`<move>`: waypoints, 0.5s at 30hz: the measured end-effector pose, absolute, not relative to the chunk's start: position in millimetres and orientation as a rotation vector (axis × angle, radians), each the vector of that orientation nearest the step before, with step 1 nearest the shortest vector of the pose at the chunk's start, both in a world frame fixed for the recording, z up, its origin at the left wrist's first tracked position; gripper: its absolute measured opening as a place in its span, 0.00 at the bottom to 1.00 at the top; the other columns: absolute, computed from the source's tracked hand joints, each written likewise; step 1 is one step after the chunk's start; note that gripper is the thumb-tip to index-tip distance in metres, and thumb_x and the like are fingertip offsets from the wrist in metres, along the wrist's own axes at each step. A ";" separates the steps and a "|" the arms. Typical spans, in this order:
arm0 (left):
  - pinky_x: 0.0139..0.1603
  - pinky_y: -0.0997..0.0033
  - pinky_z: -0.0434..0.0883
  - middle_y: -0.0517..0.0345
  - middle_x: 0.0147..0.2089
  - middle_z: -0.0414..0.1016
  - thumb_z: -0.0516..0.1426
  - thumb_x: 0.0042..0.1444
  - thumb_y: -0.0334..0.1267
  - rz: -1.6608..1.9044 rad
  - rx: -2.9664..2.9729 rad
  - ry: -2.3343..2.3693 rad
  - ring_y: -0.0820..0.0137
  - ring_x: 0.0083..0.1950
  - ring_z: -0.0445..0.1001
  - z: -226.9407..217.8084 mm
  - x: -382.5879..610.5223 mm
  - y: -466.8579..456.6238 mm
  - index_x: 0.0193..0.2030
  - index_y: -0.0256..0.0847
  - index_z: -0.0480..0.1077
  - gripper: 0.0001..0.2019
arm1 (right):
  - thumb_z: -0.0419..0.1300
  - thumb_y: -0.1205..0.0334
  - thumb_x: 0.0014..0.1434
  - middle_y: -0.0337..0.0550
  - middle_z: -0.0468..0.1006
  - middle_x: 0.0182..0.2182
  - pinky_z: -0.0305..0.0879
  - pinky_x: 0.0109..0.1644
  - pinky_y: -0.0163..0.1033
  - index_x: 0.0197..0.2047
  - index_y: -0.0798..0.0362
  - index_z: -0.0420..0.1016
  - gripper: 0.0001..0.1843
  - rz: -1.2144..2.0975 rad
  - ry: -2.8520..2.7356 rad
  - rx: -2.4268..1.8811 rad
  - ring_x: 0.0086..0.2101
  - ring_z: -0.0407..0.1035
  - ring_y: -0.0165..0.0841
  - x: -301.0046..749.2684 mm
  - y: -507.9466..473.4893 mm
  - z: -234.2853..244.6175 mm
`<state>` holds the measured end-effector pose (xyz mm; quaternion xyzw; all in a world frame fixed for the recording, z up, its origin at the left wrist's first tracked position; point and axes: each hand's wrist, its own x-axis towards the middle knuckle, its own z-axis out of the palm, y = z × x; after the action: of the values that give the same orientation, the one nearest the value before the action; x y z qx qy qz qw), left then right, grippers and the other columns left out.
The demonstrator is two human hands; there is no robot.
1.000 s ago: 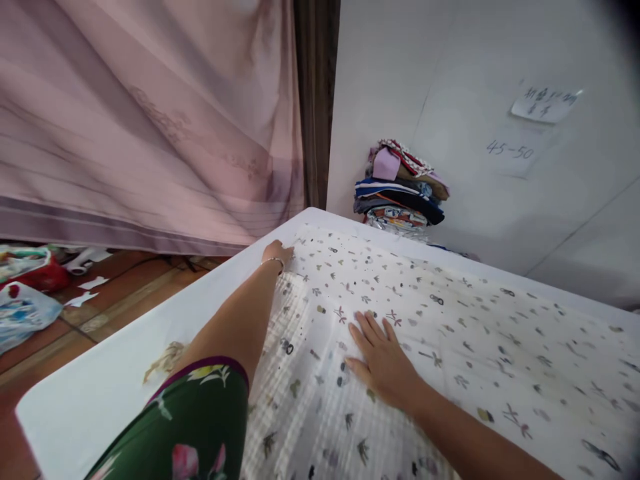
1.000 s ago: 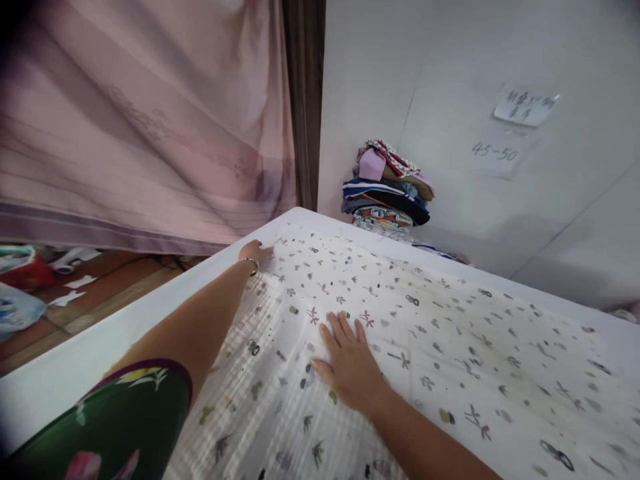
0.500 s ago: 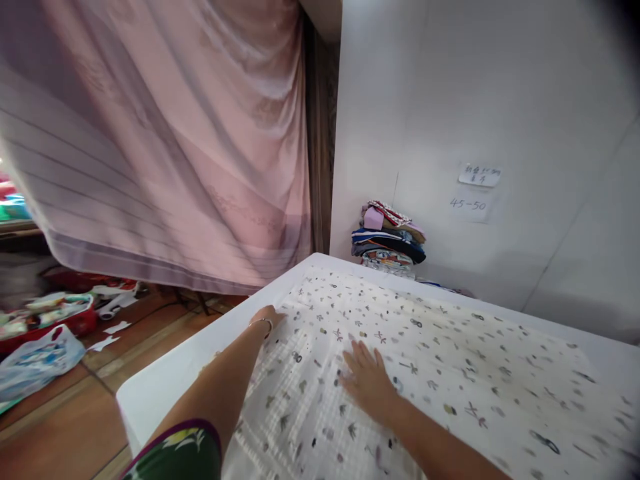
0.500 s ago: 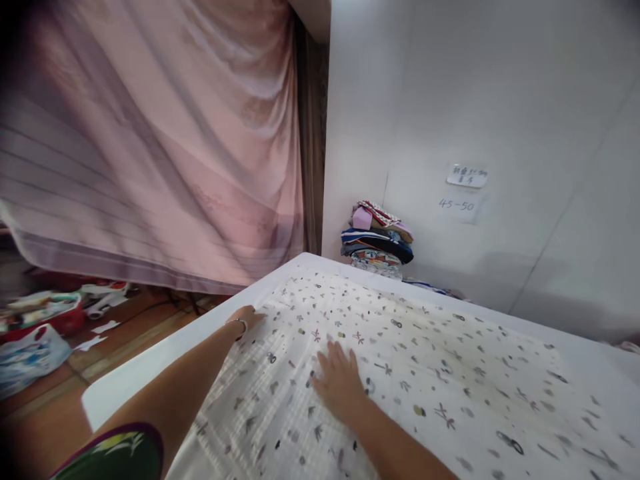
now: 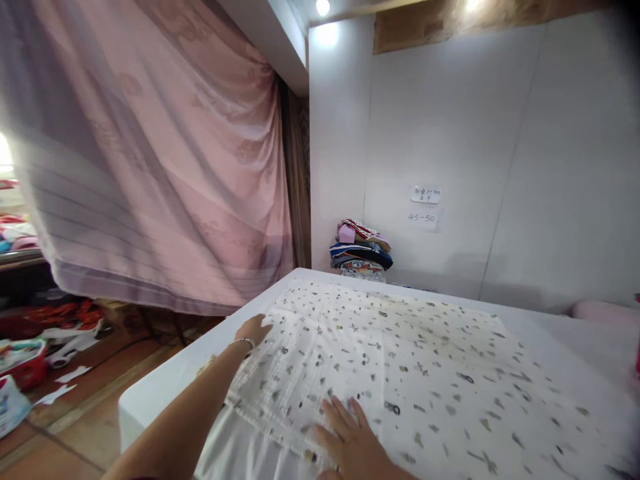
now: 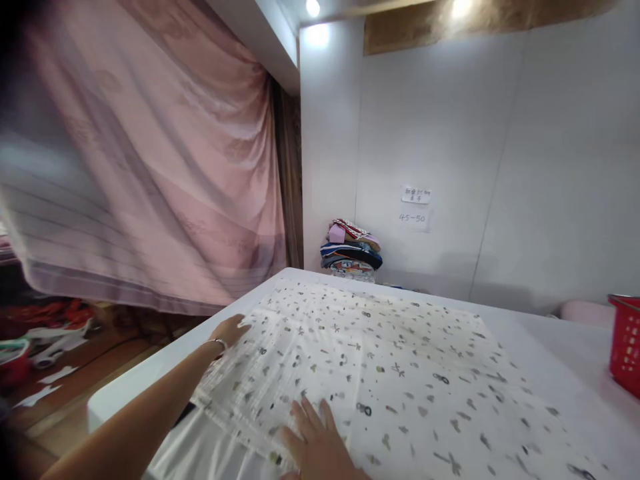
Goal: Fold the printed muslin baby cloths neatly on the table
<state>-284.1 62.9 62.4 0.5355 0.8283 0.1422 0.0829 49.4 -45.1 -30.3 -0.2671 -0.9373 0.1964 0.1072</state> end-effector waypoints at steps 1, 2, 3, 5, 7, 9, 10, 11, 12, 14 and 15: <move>0.53 0.65 0.63 0.48 0.55 0.69 0.53 0.53 0.40 0.477 1.668 2.418 0.60 0.56 0.66 67.4 -273.3 60.2 0.53 0.38 0.65 0.20 | 0.45 0.34 0.54 0.27 0.34 0.61 0.39 0.62 0.60 0.63 0.25 0.34 0.36 0.560 -2.768 -0.775 0.60 0.37 0.45 53.3 -47.1 -27.9; 0.53 0.68 0.63 0.50 0.54 0.70 0.53 0.54 0.41 0.530 1.728 2.364 0.62 0.55 0.68 71.8 -261.6 56.9 0.52 0.39 0.66 0.19 | 0.46 0.34 0.54 0.28 0.36 0.61 0.40 0.62 0.60 0.63 0.26 0.35 0.36 0.553 -2.781 -0.774 0.60 0.38 0.45 57.0 -48.7 -27.2; 0.53 0.69 0.64 0.52 0.52 0.72 0.53 0.54 0.41 0.577 1.776 2.315 0.64 0.53 0.69 75.9 -249.0 52.9 0.51 0.39 0.67 0.18 | 0.47 0.34 0.53 0.29 0.38 0.61 0.42 0.62 0.59 0.63 0.26 0.37 0.36 0.563 -2.794 -0.782 0.60 0.40 0.44 60.2 -49.7 -27.2; 0.49 0.73 0.66 0.56 0.47 0.75 0.52 0.55 0.42 0.674 1.854 2.215 0.66 0.49 0.72 84.6 -222.1 42.0 0.47 0.41 0.70 0.15 | 0.48 0.33 0.52 0.29 0.42 0.61 0.47 0.60 0.58 0.62 0.24 0.40 0.36 0.589 -2.765 -0.831 0.60 0.43 0.42 65.3 -50.8 -23.6; 0.46 0.74 0.68 0.60 0.43 0.77 0.50 0.56 0.44 0.846 1.914 2.059 0.69 0.45 0.74 98.8 -193.6 26.2 0.44 0.44 0.72 0.14 | 0.48 0.34 0.53 0.30 0.47 0.61 0.52 0.59 0.55 0.62 0.26 0.46 0.34 0.615 -2.627 -0.917 0.60 0.46 0.41 70.4 -52.9 -5.5; 0.42 0.71 0.70 0.59 0.37 0.78 0.50 0.56 0.45 1.196 1.901 1.712 0.68 0.40 0.75 122.6 -163.9 3.7 0.39 0.43 0.73 0.14 | 0.46 0.37 0.56 0.36 0.55 0.60 0.56 0.58 0.53 0.60 0.32 0.56 0.29 0.679 -2.396 -0.991 0.59 0.51 0.41 79.9 -60.0 32.7; 0.41 0.70 0.70 0.58 0.35 0.78 0.51 0.56 0.46 1.323 1.902 1.558 0.67 0.38 0.75 138.2 -148.8 -10.6 0.37 0.42 0.73 0.14 | 0.44 0.39 0.59 0.39 0.61 0.58 0.61 0.55 0.51 0.59 0.37 0.61 0.28 0.775 -2.273 -0.998 0.57 0.57 0.41 87.3 -66.3 58.1; 0.41 0.69 0.70 0.57 0.34 0.77 0.51 0.56 0.47 1.455 1.915 1.413 0.68 0.37 0.75 155.6 -133.9 -27.1 0.35 0.41 0.73 0.14 | 0.42 0.41 0.61 0.41 0.67 0.55 0.64 0.53 0.51 0.56 0.42 0.65 0.27 0.838 -2.150 -0.979 0.54 0.62 0.41 96.6 -74.4 85.7; 0.41 0.69 0.70 0.57 0.33 0.77 0.51 0.56 0.47 1.578 1.938 1.276 0.68 0.36 0.75 173.9 -119.2 -45.6 0.35 0.41 0.73 0.14 | 0.40 0.44 0.62 0.43 0.71 0.51 0.64 0.53 0.51 0.55 0.45 0.67 0.27 0.871 -2.074 -0.936 0.51 0.65 0.40 107.6 -84.1 113.5; 0.44 0.67 0.70 0.56 0.34 0.77 0.52 0.57 0.45 1.774 2.003 1.000 0.68 0.38 0.74 209.0 -91.9 -87.5 0.38 0.41 0.73 0.13 | 0.37 0.48 0.64 0.46 0.75 0.46 0.64 0.52 0.52 0.57 0.46 0.65 0.26 0.758 -1.970 -0.879 0.48 0.68 0.40 133.2 -106.4 161.7; 0.46 0.65 0.70 0.56 0.36 0.76 0.52 0.57 0.45 1.852 2.040 0.861 0.67 0.40 0.74 223.8 -80.0 -109.8 0.40 0.42 0.73 0.12 | 0.34 0.49 0.65 0.47 0.75 0.46 0.64 0.52 0.54 0.59 0.45 0.61 0.27 0.619 -1.946 -0.856 0.48 0.68 0.41 147.1 -118.0 178.4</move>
<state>-80.0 -109.8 223.8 0.7009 0.2957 0.6364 0.1272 147.1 -118.0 178.4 -0.3457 -0.7862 0.2500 0.4471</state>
